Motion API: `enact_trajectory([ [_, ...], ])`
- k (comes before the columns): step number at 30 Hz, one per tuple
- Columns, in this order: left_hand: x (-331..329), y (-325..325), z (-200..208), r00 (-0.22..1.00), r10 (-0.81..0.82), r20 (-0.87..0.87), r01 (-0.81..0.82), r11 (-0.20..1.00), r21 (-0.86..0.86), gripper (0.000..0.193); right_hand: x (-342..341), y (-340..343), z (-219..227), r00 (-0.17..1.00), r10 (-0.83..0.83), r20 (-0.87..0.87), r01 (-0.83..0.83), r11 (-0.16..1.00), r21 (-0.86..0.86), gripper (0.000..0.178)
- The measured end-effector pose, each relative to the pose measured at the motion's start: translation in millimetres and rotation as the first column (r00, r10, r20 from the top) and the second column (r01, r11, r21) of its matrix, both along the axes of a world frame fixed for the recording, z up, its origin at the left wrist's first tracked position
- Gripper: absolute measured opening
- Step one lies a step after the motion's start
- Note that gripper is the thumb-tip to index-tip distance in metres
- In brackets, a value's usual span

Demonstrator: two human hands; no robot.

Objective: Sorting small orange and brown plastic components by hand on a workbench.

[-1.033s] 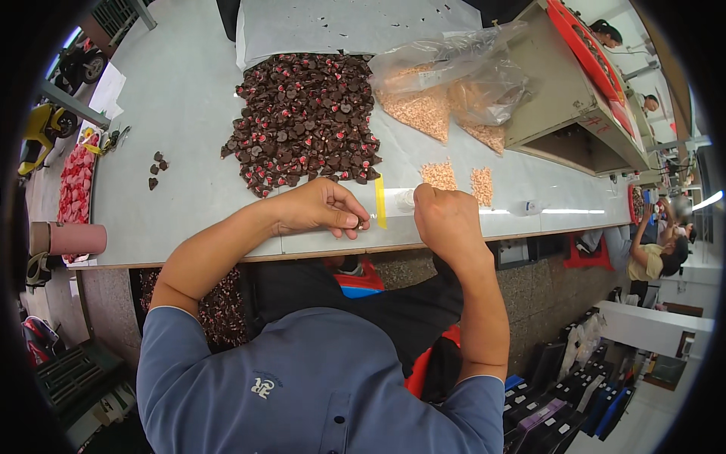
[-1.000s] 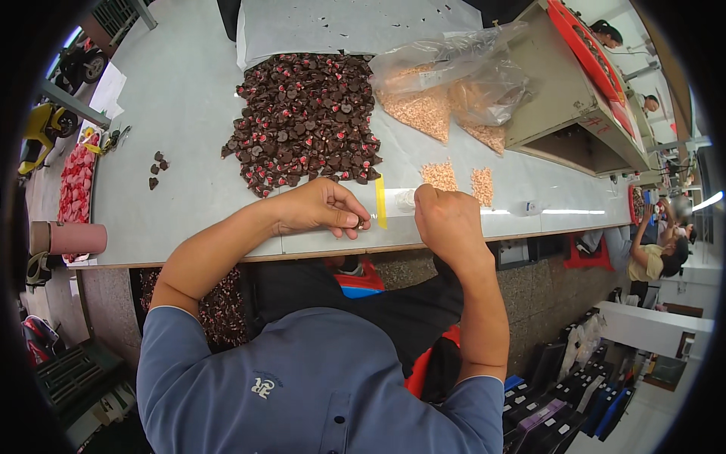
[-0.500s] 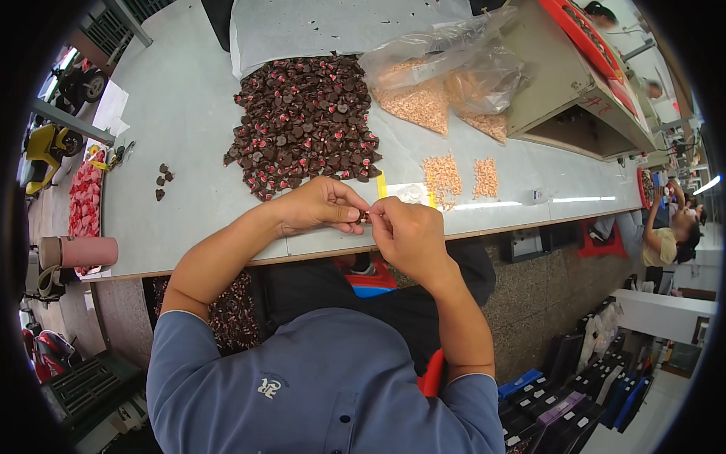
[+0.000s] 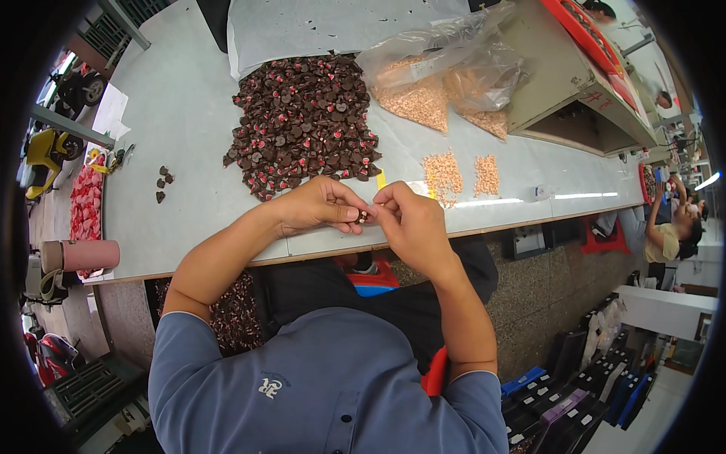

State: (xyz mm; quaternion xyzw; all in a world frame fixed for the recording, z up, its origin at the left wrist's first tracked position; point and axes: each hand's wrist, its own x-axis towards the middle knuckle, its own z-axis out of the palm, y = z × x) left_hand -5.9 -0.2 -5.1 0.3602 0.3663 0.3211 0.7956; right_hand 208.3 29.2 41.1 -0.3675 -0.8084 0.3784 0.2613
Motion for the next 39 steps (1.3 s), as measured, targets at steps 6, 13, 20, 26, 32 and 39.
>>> enact_trajectory([
  [6, -0.7, -0.4, -3.0, 0.999, -0.032, 0.012, 0.032, 0.999, 0.038, 0.026, -1.2, 2.5, -8.1, 0.999, 0.033, -0.023, -0.037, 0.978, -0.207, 0.014],
  [13, -5.3, 1.1, -3.5, 0.998, -0.069, -0.001, 0.069, 0.997, 0.042, 0.025, -2.2, 1.2, -3.5, 0.994, 0.098, 0.050, -0.091, 0.987, -0.135, 0.013],
  [20, -6.2, 7.1, -4.5, 0.999, 0.010, 0.051, -0.013, 0.999, 0.044, 0.022, 35.2, 9.2, -7.5, 0.736, -0.430, -0.524, 0.191, 0.873, -0.448, 0.005],
  [26, -13.2, -1.3, -1.0, 0.985, 0.083, 0.150, -0.105, 0.983, 0.152, 0.025, 69.6, 33.6, -39.8, 0.532, -0.621, -0.575, 0.497, 0.779, -0.382, 0.008],
  [32, -17.8, 3.0, 30.8, 0.976, 0.207, -0.069, -0.169, 0.918, 0.359, 0.024, 113.4, 59.8, -96.6, 0.547, -0.652, -0.524, 0.712, 0.692, -0.118, 0.011],
  [39, -159.6, -70.4, 27.3, -0.258, 0.907, -0.333, 0.185, 0.385, 0.904, 0.016, 81.5, 54.2, -91.5, 0.582, -0.571, -0.578, 0.648, 0.756, -0.095, 0.013],
])
